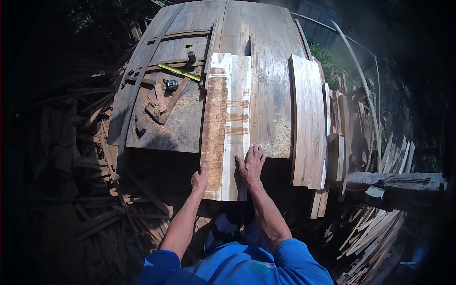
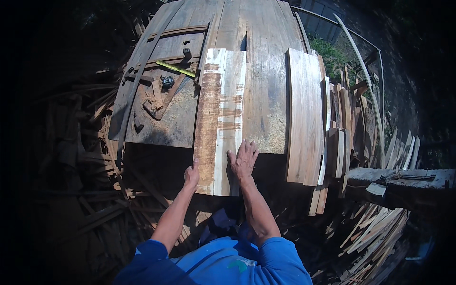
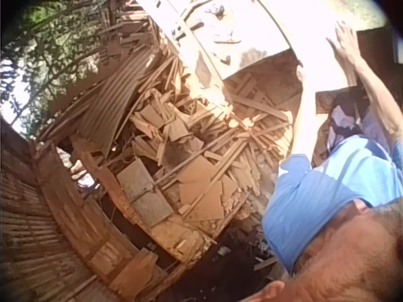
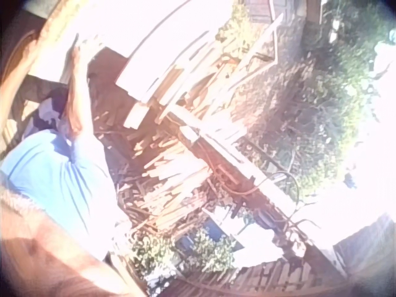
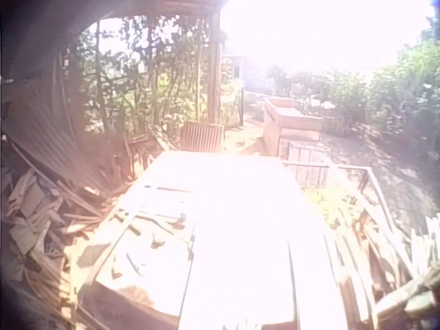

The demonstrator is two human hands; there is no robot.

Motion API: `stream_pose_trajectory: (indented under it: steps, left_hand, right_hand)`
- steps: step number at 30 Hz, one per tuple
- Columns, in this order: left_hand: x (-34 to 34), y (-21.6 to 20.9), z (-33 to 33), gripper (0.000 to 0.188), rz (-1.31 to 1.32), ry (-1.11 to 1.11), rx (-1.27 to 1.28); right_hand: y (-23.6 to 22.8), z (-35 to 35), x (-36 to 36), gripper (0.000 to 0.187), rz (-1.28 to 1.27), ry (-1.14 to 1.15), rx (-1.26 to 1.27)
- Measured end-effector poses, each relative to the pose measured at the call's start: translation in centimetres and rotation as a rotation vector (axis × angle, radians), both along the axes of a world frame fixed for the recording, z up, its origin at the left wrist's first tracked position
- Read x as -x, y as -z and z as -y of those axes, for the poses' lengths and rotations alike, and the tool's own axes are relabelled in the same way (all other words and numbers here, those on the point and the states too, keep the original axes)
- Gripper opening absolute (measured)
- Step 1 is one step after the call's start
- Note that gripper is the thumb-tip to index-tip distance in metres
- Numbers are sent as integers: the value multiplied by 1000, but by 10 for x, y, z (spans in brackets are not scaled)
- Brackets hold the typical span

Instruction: The person measures wood planks using a tape measure and marks them with a pencil while working at a table saw station.

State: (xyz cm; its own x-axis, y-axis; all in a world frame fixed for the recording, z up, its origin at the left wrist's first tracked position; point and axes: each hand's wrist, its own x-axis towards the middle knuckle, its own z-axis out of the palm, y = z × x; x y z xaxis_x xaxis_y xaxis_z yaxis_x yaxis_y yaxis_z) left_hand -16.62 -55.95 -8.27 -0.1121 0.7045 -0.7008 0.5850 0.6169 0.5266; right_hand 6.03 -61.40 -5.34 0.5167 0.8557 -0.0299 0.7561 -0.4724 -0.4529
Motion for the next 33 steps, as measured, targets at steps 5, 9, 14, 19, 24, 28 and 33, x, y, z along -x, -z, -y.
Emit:
stream_pose_trajectory:
  steps: [5, 9, 14, 19, 24, 28, 33]
  left_hand:
    - [-9, -18, -5, 90, -15, 12, 2]
    - [-12, -25, -11, 91, 9, 7, 26]
    - [-10, -17, -15, 92, 14, -27, 15]
    - [-15, -19, -22, 93, 28, -17, 25]
    - [-25, -21, -26, 93, -43, -23, -46]
    - [-26, -25, -32, 87, -57, -32, -27]
    - [-30, -46, -12, 90, -148, 199, -622]
  right_hand:
    - [6, -4, -4, 80, -33, -4, 16]
    - [9, -9, -7, 81, -32, -12, 19]
    - [8, -16, -8, 81, -54, -21, 31]
    - [10, -21, -12, 80, -70, -19, 29]
    - [15, -28, -19, 80, -29, -29, 6]
    - [10, -35, -19, 79, -66, -32, 30]
    - [15, -43, -24, 79, -64, -42, 2]
